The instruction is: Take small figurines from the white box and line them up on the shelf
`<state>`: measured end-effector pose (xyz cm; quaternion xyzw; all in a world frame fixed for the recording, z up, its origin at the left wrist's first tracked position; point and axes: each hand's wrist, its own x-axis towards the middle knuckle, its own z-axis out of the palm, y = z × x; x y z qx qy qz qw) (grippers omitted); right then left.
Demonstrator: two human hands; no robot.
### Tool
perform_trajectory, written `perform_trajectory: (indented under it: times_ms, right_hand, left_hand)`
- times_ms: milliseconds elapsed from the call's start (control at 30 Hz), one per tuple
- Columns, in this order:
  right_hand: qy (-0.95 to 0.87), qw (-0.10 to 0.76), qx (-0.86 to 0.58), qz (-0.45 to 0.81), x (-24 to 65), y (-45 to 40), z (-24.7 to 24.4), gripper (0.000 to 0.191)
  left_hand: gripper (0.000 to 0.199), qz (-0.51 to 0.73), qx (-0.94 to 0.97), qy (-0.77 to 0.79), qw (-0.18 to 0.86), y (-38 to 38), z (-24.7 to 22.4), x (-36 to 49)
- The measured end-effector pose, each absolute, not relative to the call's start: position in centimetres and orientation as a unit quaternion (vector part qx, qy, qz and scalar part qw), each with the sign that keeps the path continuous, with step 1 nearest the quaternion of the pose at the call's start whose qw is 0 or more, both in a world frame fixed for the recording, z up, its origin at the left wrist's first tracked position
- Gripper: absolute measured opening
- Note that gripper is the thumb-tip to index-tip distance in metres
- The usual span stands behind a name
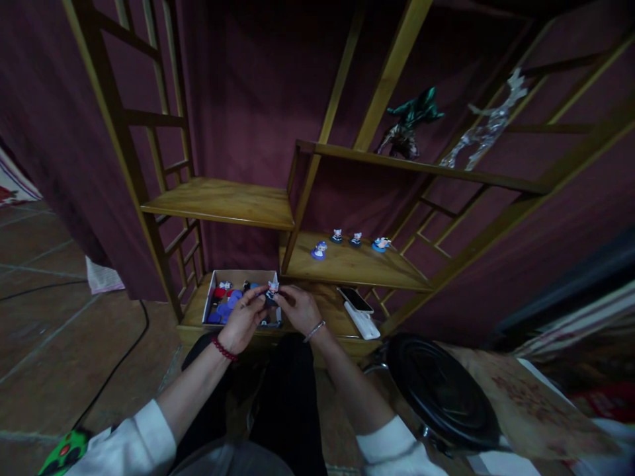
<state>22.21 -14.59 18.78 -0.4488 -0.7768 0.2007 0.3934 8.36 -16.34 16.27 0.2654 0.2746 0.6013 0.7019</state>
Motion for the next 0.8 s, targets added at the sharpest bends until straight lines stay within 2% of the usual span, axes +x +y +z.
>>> perform_trajectory:
  times_ms: [333, 800]
  right_hand:
    - [-0.783, 0.395, -0.454, 0.157, 26.9, -15.6, 20.1, 0.034]
    - [-0.749, 0.429, -0.489, 0.129, 32.1, -15.2, 20.4, 0.032]
  left_hand:
    - [0.023, 0.586, 0.294, 0.29, 0.697, -16.1, 18.4, 13.0]
    - [0.025, 0.542, 0.395, 0.316, 0.671, -14.4, 19.9, 18.6]
